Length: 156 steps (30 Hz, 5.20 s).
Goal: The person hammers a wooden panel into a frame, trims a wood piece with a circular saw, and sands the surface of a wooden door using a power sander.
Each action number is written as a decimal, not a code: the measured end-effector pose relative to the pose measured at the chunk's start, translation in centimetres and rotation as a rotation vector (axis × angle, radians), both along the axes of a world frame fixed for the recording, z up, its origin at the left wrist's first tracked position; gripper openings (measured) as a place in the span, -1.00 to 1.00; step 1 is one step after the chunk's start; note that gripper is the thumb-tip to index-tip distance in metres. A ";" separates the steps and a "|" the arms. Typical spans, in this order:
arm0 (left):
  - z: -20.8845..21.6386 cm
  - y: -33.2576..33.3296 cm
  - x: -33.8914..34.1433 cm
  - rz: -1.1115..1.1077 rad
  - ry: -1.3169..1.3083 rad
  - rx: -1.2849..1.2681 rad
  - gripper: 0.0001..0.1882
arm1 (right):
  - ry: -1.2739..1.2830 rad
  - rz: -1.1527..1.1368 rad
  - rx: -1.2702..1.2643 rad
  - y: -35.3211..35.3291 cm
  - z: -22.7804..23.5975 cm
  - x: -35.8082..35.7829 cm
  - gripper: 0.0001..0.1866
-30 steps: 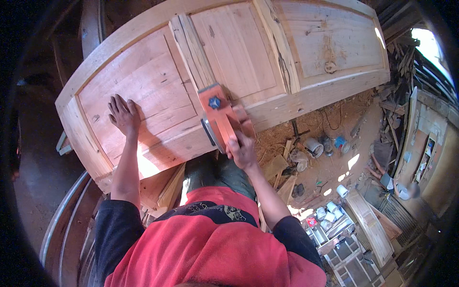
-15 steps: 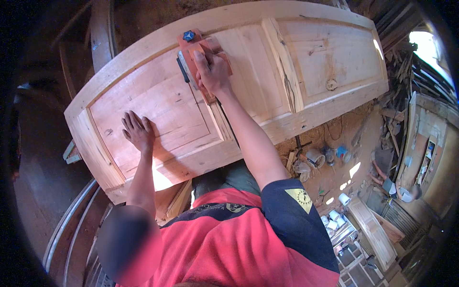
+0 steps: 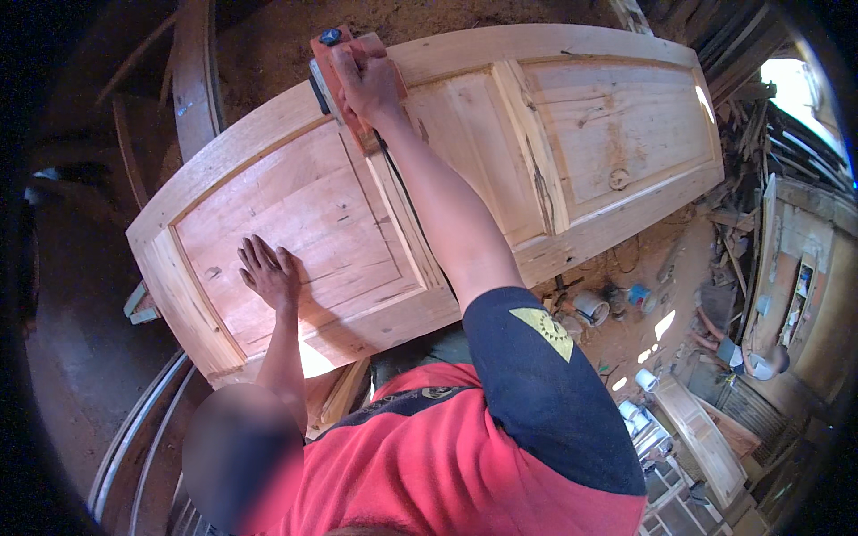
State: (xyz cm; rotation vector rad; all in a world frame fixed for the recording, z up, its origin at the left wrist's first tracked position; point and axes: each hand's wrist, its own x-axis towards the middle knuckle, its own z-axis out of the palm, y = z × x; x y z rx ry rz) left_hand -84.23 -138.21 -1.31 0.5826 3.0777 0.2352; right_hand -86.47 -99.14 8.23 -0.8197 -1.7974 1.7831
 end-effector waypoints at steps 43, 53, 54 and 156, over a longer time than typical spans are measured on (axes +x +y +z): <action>-0.9 -47.9 -3.2 0.846 -0.086 0.202 -0.43 | -0.366 -0.696 -0.285 -24.2 21.0 37.4 -0.72; -1.8 -45.6 -8.5 0.947 -0.541 0.262 -0.07 | -0.271 -0.763 -0.287 -22.7 20.3 38.9 -0.74; -1.5 -45.1 -8.3 1.018 -0.541 0.260 -0.05 | -0.299 -0.799 -0.279 -22.7 20.2 38.8 -0.73; 42.5 -16.3 -20.2 0.465 -1.991 0.919 0.11 | -0.271 -0.196 -0.334 -59.1 47.4 17.2 -0.55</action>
